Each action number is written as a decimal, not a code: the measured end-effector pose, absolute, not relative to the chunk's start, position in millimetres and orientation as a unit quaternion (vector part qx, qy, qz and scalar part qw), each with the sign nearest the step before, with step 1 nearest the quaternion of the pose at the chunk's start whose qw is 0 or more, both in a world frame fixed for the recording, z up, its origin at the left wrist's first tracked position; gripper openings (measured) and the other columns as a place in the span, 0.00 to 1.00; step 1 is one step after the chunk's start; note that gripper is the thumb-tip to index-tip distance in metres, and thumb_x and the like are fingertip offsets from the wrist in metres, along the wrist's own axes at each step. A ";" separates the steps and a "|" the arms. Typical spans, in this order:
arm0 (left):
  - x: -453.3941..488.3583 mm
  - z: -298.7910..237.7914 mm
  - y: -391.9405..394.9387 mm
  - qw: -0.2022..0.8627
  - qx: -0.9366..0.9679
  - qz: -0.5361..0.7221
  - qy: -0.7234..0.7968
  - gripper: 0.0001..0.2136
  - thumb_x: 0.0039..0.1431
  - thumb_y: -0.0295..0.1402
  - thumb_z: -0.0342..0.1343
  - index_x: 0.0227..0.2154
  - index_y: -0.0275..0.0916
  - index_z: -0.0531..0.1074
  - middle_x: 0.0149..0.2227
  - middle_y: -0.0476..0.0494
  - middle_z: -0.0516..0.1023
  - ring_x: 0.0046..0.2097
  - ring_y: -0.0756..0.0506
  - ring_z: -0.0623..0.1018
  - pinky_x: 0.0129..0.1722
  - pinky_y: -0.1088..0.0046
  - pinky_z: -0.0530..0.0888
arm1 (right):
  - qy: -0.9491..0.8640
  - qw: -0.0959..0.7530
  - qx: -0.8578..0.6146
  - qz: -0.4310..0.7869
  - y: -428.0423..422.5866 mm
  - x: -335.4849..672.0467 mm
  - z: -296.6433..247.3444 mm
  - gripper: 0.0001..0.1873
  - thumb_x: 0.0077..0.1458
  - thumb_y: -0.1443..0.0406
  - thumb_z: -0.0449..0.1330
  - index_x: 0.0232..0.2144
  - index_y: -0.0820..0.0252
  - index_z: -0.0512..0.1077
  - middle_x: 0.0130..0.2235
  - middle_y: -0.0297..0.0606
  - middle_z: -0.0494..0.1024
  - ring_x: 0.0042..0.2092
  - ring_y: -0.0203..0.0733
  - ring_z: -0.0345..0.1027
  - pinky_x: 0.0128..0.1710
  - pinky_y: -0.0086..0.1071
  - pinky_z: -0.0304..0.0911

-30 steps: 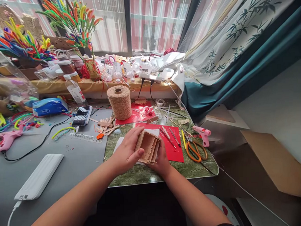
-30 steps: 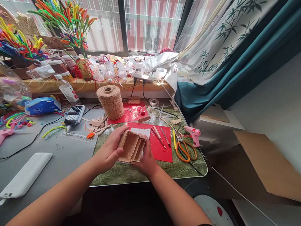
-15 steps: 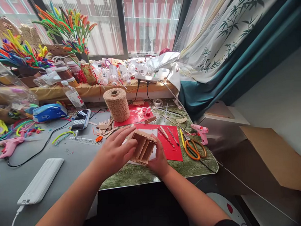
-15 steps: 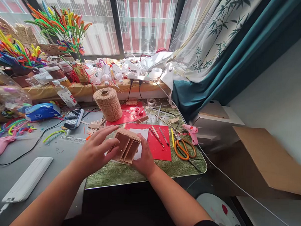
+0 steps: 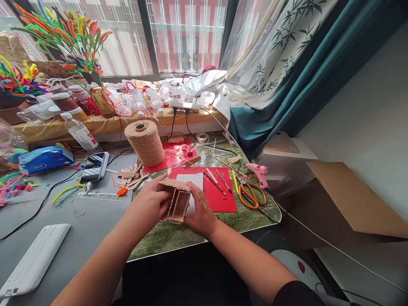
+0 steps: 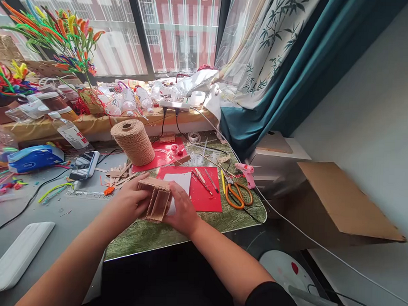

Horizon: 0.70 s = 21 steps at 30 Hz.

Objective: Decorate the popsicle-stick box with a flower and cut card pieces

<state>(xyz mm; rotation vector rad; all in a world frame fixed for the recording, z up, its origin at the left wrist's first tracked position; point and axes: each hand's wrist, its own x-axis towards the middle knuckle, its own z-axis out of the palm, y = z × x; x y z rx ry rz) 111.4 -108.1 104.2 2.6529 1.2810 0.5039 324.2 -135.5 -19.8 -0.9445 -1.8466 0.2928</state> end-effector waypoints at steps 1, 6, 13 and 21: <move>109.8 99.9 -106.1 0.077 0.882 0.169 0.433 0.11 0.65 0.32 0.55 0.35 0.42 0.84 0.60 0.38 0.74 0.68 0.34 0.67 0.67 0.52 0.69 | -0.765 0.496 -0.391 0.123 -135.6 323.7 -19.7 0.62 0.53 0.54 0.73 0.75 0.51 0.38 0.71 0.50 0.58 0.73 0.58 0.52 0.71 0.56 0.57; 107.8 86.8 -95.4 0.093 0.875 0.170 0.443 0.11 0.62 0.32 0.56 0.35 0.43 0.85 0.58 0.40 0.75 0.64 0.36 0.71 0.64 0.54 0.72 | -0.766 0.488 -0.396 0.136 -135.7 323.5 -18.7 0.61 0.53 0.54 0.73 0.75 0.53 0.39 0.71 0.51 0.59 0.73 0.57 0.52 0.71 0.56 0.56; 111.5 80.7 -92.4 0.134 0.862 0.182 0.455 0.11 0.60 0.30 0.57 0.35 0.43 0.85 0.53 0.40 0.78 0.61 0.37 0.73 0.63 0.58 0.72 | -0.770 0.470 -0.403 0.154 -134.6 326.5 -20.5 0.62 0.51 0.55 0.74 0.75 0.52 0.40 0.71 0.51 0.59 0.72 0.59 0.54 0.70 0.56 0.57; 113.7 81.5 -103.8 0.130 0.843 0.179 0.491 0.11 0.60 0.30 0.57 0.36 0.42 0.85 0.47 0.37 0.80 0.56 0.37 0.75 0.60 0.58 0.73 | -0.769 0.457 -0.408 0.183 -134.9 321.3 -25.0 0.62 0.49 0.54 0.75 0.74 0.53 0.43 0.70 0.52 0.61 0.71 0.60 0.57 0.69 0.57 0.58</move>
